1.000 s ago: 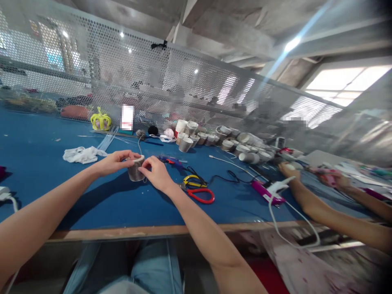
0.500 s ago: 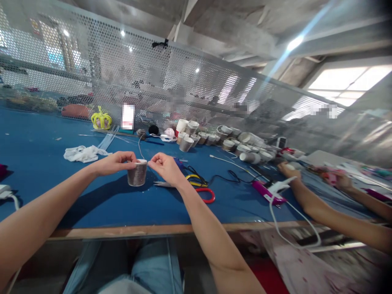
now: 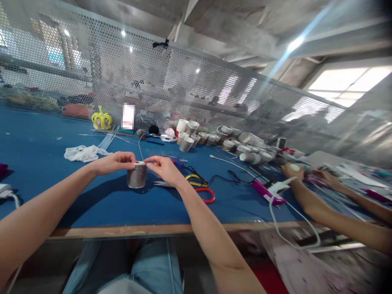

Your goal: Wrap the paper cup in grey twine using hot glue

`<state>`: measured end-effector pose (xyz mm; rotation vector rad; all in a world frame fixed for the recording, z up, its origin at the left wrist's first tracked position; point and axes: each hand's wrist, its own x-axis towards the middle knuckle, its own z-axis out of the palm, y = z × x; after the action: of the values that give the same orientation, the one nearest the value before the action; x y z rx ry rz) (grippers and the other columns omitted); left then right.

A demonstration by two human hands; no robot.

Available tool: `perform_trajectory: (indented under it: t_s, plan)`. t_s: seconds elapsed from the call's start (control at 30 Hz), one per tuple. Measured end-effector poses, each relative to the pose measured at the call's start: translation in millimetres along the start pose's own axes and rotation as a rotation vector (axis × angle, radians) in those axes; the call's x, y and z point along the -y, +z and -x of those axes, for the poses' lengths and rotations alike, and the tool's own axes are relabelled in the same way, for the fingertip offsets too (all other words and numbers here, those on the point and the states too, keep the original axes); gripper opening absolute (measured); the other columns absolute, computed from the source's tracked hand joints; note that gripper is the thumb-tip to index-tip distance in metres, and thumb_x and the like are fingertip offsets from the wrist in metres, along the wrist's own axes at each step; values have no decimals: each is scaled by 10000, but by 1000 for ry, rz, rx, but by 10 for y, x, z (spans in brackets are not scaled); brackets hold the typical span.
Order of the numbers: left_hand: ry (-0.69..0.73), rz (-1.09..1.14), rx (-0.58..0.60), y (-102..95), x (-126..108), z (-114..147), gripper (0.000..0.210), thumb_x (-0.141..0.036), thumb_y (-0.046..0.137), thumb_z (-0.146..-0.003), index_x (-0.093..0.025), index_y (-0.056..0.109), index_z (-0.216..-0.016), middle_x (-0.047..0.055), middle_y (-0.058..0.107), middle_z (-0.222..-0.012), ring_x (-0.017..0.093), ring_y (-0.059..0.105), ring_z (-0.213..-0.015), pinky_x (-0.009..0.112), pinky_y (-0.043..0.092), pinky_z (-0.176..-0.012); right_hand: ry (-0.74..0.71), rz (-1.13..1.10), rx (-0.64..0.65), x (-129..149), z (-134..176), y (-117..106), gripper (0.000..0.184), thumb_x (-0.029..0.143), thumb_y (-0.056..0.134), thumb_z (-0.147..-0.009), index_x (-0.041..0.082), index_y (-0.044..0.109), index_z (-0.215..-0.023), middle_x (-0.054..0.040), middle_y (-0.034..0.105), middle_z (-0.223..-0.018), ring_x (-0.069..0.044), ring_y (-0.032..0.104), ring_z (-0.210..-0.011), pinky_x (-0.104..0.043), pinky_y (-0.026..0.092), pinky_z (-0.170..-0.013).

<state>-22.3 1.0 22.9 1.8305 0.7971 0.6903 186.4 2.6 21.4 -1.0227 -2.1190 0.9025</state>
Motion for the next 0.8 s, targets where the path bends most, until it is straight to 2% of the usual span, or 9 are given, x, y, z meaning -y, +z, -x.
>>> perform_trajectory:
  t_s: [0.37, 0.5, 0.67, 0.8]
  plan:
    - [-11, -137, 6, -61, 1, -3, 199, -323, 540, -700, -157, 516, -807, 19, 575, -863, 141, 517, -829, 253, 388, -779, -24, -1, -48, -28, -33, 53, 190, 285, 478, -755, 136, 583, -810, 69, 332, -462, -54, 267, -426, -196, 206, -428]
    - [22, -283, -53, -3, -65, -5, 260, -319, 583, -657, -150, 520, -844, 25, 576, -870, 146, 517, -824, 243, 396, -753, -27, 14, -75, 14, -31, 73, 176, 266, 490, -743, 130, 592, -786, 66, 330, -477, -53, 261, -444, -193, 214, -440]
    - [0, -375, -159, 165, -110, -27, 238, -371, 531, -685, -139, 532, -735, -8, 551, -677, 120, 496, -637, 217, 392, -604, -5, 22, -99, 110, -26, 121, 164, 242, 491, -735, 123, 594, -778, 57, 368, -496, -58, 293, -460, -194, 238, -457]
    - [-4, -360, -172, 210, -110, -30, 237, -366, 506, -701, -131, 540, -704, -4, 552, -643, 120, 490, -615, 219, 386, -588, -10, 47, -93, 130, -19, 125, 171, 251, 491, -738, 119, 593, -771, 63, 341, -479, -57, 281, -452, -194, 230, -450]
